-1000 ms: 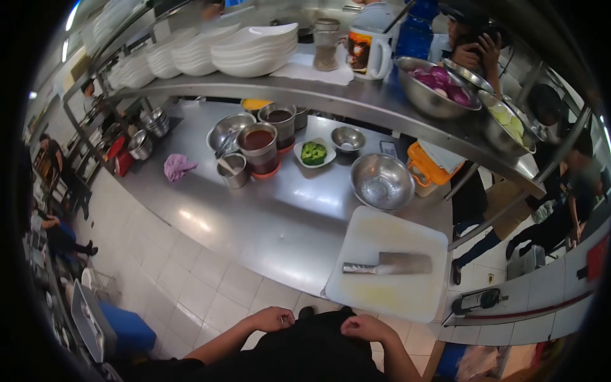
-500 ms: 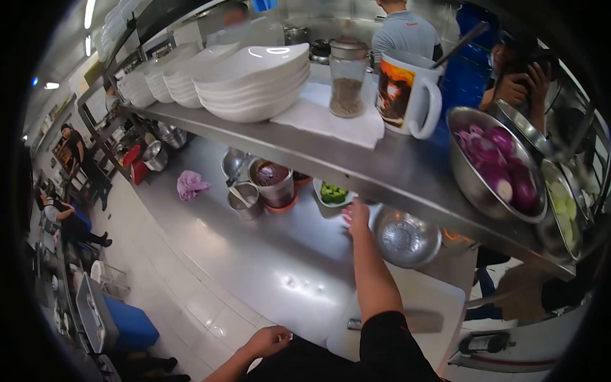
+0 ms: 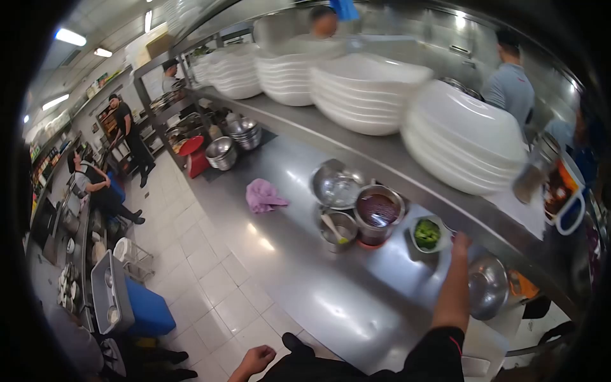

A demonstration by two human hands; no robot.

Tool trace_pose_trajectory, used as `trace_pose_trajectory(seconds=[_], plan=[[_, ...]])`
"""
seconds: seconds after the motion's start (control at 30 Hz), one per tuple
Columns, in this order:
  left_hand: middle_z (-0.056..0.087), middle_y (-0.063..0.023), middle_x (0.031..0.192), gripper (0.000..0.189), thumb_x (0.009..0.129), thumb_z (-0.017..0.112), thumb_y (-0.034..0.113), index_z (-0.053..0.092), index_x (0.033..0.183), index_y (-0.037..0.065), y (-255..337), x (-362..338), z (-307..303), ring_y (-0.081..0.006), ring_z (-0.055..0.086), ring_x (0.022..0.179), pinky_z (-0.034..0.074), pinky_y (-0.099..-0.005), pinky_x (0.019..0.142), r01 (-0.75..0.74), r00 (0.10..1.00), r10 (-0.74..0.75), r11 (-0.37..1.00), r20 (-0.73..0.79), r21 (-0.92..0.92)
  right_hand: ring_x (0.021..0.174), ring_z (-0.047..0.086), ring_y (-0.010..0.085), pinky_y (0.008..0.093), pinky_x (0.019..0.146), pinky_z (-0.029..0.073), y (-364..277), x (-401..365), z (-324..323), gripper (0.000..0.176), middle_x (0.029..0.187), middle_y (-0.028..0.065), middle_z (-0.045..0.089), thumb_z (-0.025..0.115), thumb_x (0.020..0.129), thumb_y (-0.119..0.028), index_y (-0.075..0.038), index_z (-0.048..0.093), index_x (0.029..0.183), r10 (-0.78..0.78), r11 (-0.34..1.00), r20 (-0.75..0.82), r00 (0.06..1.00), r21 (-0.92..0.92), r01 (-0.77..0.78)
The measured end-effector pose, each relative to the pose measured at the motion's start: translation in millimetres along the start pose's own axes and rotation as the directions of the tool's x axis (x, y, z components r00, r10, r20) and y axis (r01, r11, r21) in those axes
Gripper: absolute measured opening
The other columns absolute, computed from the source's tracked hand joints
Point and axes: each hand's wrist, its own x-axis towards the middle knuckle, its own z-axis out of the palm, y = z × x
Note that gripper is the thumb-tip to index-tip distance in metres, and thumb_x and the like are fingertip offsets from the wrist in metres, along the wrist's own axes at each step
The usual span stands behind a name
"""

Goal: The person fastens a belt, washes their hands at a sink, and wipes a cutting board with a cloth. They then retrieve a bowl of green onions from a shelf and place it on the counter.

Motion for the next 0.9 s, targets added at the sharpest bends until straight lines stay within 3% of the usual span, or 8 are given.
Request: trace_pose_trajectory(seconds=[0.1,0.23,0.27,0.3,0.33,0.43,0.63,0.9], plan=[[0.063,-0.0024,0.076,0.018,0.087,0.055,0.018,0.062,0.089,0.001,9,56,-42,-0.0085,0.055,0.067,0.046,-0.0241,0.063,0.009,0.997,0.009,0.971,0.074,-0.239,0.053,0.051,0.0138,0.0269,0.041,0.041,-68,-108,-10,0.017,0.067,0.0048,0.053,0.054,0.079,-0.019,-0.005,0.055,0.089,-0.14,0.967,0.183,0.973,-0.186,0.175],[0.062,-0.0141,0.099,0.045,0.091,0.049,0.039,0.051,0.113,0.001,22,110,-97,-0.0222,0.06,0.09,0.049,-0.0361,0.077,0.069,0.961,0.166,0.632,0.222,-0.772,0.061,0.058,0.0158,0.0267,0.048,0.046,-90,-252,12,0.024,0.077,0.0068,0.06,0.057,0.075,-0.015,-0.002,0.058,0.095,0.024,0.847,0.589,0.808,-0.441,0.296],[0.06,-0.0165,0.106,0.053,0.09,0.046,0.046,0.046,0.12,0.002,20,122,-103,-0.0264,0.058,0.098,0.048,-0.0413,0.082,0.141,0.924,0.238,0.512,0.298,-0.847,0.07,0.061,0.0161,0.0281,0.06,0.049,-81,-301,31,0.029,0.083,0.0065,0.063,0.058,0.074,-0.014,0.0,0.059,0.1,0.004,0.956,0.674,0.739,-0.22,0.195],[0.057,-0.018,0.111,0.056,0.09,0.042,0.05,0.044,0.123,0.004,26,130,-110,-0.0279,0.057,0.101,0.046,-0.0437,0.084,0.219,0.875,0.312,0.428,0.37,-0.877,0.08,0.061,0.0141,0.0287,0.071,0.048,-69,-319,44,0.032,0.09,0.005,0.064,0.059,0.075,-0.014,0.0,0.061,0.104,0.292,0.861,0.759,0.582,-0.473,0.186],[0.054,-0.0195,0.116,0.059,0.09,0.039,0.054,0.041,0.125,0.006,38,139,-117,-0.0294,0.055,0.104,0.045,-0.0461,0.086,0.307,0.818,0.386,0.337,0.427,-0.89,0.066,0.055,0.01,0.0275,0.058,0.046,-36,-346,67,0.024,0.074,0.0021,0.062,0.057,0.077,-0.014,-0.003,0.063,0.097,0.218,0.947,0.916,0.336,-0.282,0.154],[0.048,-0.0192,0.125,0.065,0.089,0.032,0.059,0.042,0.127,0.007,68,153,-139,-0.0326,0.05,0.112,0.042,-0.0507,0.093,0.502,0.812,0.291,0.095,0.506,-0.859,0.063,0.053,0.0107,0.027,0.059,0.045,-15,-431,140,0.022,0.069,0.0048,0.059,0.058,0.081,-0.019,0.0,0.063,0.089,0.349,0.647,0.937,-0.001,-0.24,0.723],[0.047,-0.0167,0.128,0.072,0.088,0.026,0.063,0.041,0.13,0.006,6,177,-181,-0.0326,0.047,0.116,0.041,-0.0499,0.095,0.466,0.825,0.49,-0.305,0.283,-0.83,0.068,0.057,0.0111,0.0249,0.062,0.047,-18,-473,219,0.027,0.084,0.0038,0.063,0.059,0.085,-0.023,-0.001,0.059,0.102,0.318,0.89,0.94,0.124,-0.341,0.301],[0.037,-0.0162,0.137,0.084,0.081,0.026,0.073,0.034,0.136,0.01,-49,155,-262,-0.0372,0.039,0.123,0.035,-0.0591,0.096,0.026,0.991,0.131,-0.223,-0.004,-0.974,0.127,0.034,0.0346,0.0438,0.103,0.03,12,-456,359,0.068,0.136,0.0183,0.036,0.068,0.072,-0.03,-0.014,0.041,0.132,-0.058,0.526,0.987,0.15,-0.097,0.845]])
